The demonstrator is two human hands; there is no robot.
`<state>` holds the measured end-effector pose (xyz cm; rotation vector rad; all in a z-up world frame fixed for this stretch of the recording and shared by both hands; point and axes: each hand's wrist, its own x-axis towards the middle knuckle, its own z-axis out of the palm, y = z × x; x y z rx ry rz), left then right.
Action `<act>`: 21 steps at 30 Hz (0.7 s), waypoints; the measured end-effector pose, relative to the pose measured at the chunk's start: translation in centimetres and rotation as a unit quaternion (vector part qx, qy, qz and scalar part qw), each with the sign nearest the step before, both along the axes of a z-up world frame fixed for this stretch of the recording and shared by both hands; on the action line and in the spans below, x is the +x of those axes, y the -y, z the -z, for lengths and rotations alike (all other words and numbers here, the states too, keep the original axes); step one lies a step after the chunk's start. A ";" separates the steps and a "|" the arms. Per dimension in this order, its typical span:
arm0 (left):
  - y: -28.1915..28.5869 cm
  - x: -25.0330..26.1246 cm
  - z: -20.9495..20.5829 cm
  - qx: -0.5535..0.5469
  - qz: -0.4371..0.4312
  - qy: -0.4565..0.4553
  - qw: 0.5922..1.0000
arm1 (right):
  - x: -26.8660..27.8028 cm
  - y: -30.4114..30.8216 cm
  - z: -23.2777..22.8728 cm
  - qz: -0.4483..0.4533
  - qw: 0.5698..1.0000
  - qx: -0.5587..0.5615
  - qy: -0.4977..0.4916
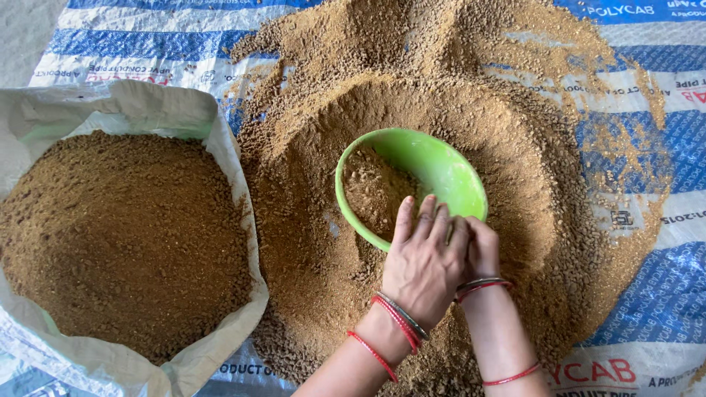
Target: The person repeatedly scoops brown grain-like material from a large pile on a tarp using a green plastic bowl and pours it into a white sack. The action is repeated multiple times to transfer the material from the pile into the sack.
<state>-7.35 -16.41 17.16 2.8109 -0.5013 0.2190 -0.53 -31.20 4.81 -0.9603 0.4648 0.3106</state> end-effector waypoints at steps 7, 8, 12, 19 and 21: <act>-2.0 -0.5 1.2 -0.061 -0.087 0.045 0.993 | -1.5 -4.3 -4.2 0.030 0.996 -0.086 -0.008; -2.3 -0.8 1.3 -0.071 -0.084 0.034 0.993 | -1.7 -4.8 -4.8 0.022 0.994 -0.102 -0.011; -3.4 -1.2 1.0 -0.144 -0.083 0.051 0.985 | -2.3 -7.1 -7.2 0.006 0.992 -0.111 0.064; -6.7 -0.5 0.9 -0.251 -0.189 0.143 0.938 | -2.4 -8.2 -11.0 -0.106 0.987 -0.087 0.079; -9.6 -0.5 0.4 -0.249 -0.233 0.183 0.922 | -2.2 -8.6 -11.5 -0.122 0.984 -0.102 0.079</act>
